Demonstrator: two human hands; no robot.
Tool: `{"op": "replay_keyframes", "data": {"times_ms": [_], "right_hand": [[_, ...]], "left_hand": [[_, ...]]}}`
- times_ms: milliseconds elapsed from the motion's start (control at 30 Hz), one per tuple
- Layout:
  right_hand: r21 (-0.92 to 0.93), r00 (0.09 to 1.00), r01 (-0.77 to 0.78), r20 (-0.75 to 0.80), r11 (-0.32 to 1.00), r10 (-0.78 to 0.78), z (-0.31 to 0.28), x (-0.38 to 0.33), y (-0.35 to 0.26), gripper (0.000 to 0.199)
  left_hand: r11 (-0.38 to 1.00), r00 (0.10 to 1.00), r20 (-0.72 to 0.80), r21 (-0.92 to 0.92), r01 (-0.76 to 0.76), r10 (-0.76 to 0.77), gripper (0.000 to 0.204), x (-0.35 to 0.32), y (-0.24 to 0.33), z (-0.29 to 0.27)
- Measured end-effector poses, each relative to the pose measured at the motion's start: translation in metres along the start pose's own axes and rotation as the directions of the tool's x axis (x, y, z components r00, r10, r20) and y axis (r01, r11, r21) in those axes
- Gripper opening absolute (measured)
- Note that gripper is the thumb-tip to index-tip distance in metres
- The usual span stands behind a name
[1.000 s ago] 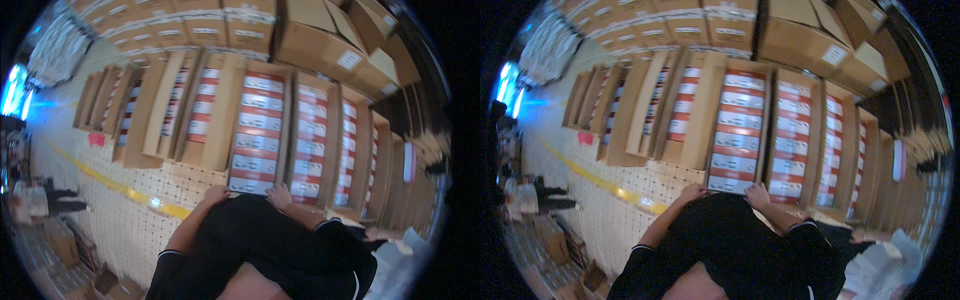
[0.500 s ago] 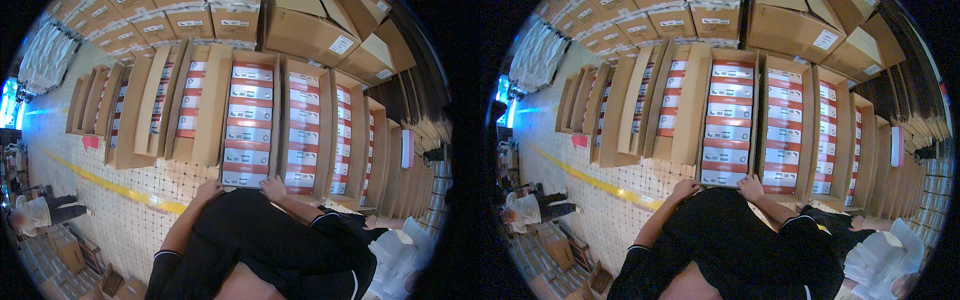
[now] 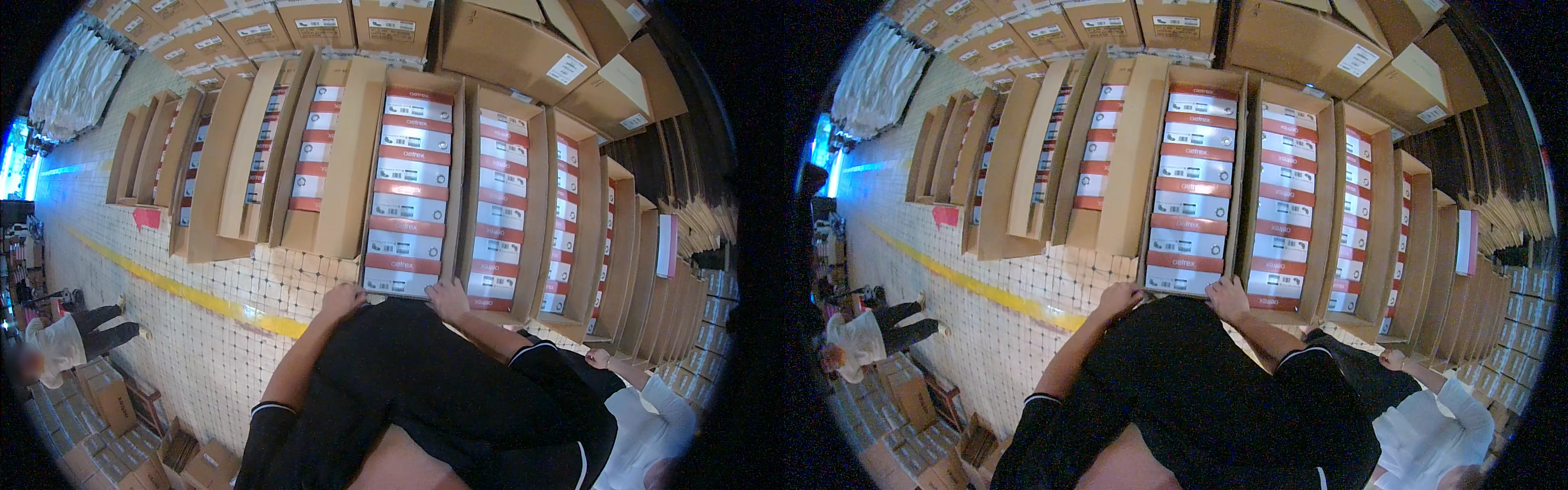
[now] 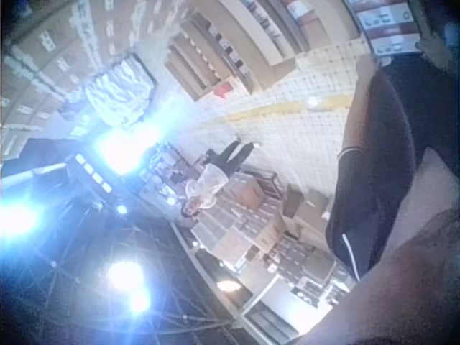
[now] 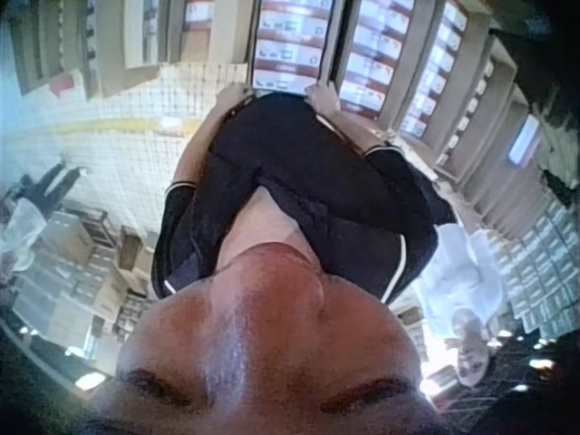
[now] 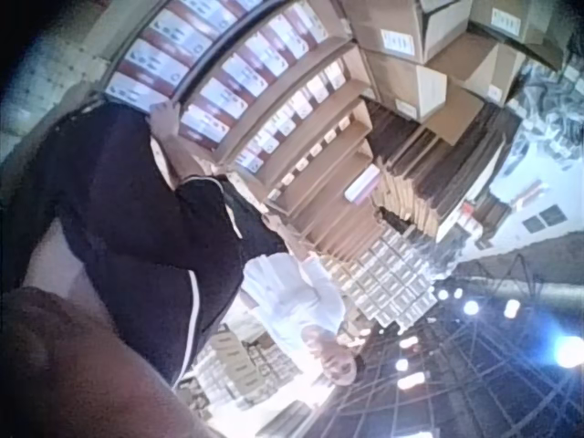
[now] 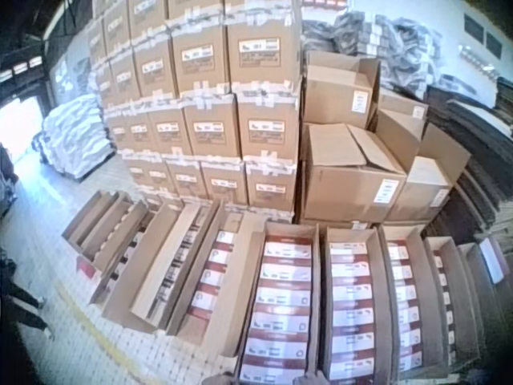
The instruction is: The person repeatedly picks up small red and white product boxes from a larger cardboard container and places them into an adjacent open box. The action is performed one at a time in a repetitive manner.
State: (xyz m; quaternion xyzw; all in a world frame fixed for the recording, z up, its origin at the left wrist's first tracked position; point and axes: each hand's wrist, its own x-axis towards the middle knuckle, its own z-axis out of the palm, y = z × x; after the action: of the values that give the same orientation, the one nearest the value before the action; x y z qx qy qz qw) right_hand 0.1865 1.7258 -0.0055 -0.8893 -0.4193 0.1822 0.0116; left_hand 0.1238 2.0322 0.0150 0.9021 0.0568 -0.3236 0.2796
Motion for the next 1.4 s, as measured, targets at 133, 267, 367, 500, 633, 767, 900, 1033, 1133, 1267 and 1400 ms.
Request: {"op": "replay_keyframes", "data": {"times_ms": [133,267,367,500,633,767,900,1033,1133,1267,1400], "right_hand": [[0.009,1.000,-0.005,0.010,1.000,0.005,0.001,0.001,0.001,0.034],[0.021,0.997,-0.029,0.073,0.999,0.028,0.002,0.001,0.001,0.034],[0.020,1.000,-0.006,0.006,1.000,0.006,0.002,0.001,0.001,0.034],[0.020,0.998,0.017,-0.053,1.000,-0.016,0.003,0.000,0.002,0.034],[0.033,1.000,0.001,-0.017,0.999,0.000,0.003,0.000,0.002,0.034],[0.016,1.000,0.000,-0.012,1.000,0.000,0.002,0.001,0.001,0.034],[-0.002,1.000,0.010,-0.022,1.000,-0.010,0.002,0.001,0.001,0.035],[-0.006,1.000,-0.002,0.018,1.000,0.003,0.001,0.001,0.001,0.035],[-0.005,1.000,-0.010,0.019,1.000,0.010,0.000,0.001,0.000,0.035],[0.000,1.000,-0.015,0.021,1.000,0.015,0.001,0.001,0.000,0.035],[0.017,1.000,-0.007,-0.009,1.000,0.007,0.002,0.001,0.001,0.033]], "left_hand": [[0.999,0.999,0.032,0.027,0.033,-0.034,0.028,0.001,0.004,-0.003],[0.999,0.999,0.020,-0.004,0.051,-0.051,0.027,0.001,0.005,-0.004],[0.999,0.999,0.011,-0.020,0.031,-0.031,0.026,0.001,0.004,-0.004],[0.999,1.000,0.009,0.035,-0.001,0.000,0.026,0.002,0.002,-0.002],[0.999,1.000,0.006,0.017,-0.030,0.030,0.026,0.003,-0.002,0.002],[0.997,0.997,-0.001,0.028,-0.078,0.078,0.027,0.005,-0.005,0.003],[1.000,0.999,0.037,0.006,-0.014,0.014,0.025,0.005,-0.002,0.000],[1.000,0.999,0.033,0.029,-0.008,0.007,0.025,0.002,0.003,-0.005],[0.999,0.999,0.033,0.034,-0.006,0.004,0.025,0.001,0.005,-0.007],[1.000,0.999,0.035,0.017,0.004,-0.004,0.024,-0.001,0.006,-0.009],[1.000,0.999,0.035,0.000,0.004,-0.004,0.024,-0.002,0.007,-0.010]]}}
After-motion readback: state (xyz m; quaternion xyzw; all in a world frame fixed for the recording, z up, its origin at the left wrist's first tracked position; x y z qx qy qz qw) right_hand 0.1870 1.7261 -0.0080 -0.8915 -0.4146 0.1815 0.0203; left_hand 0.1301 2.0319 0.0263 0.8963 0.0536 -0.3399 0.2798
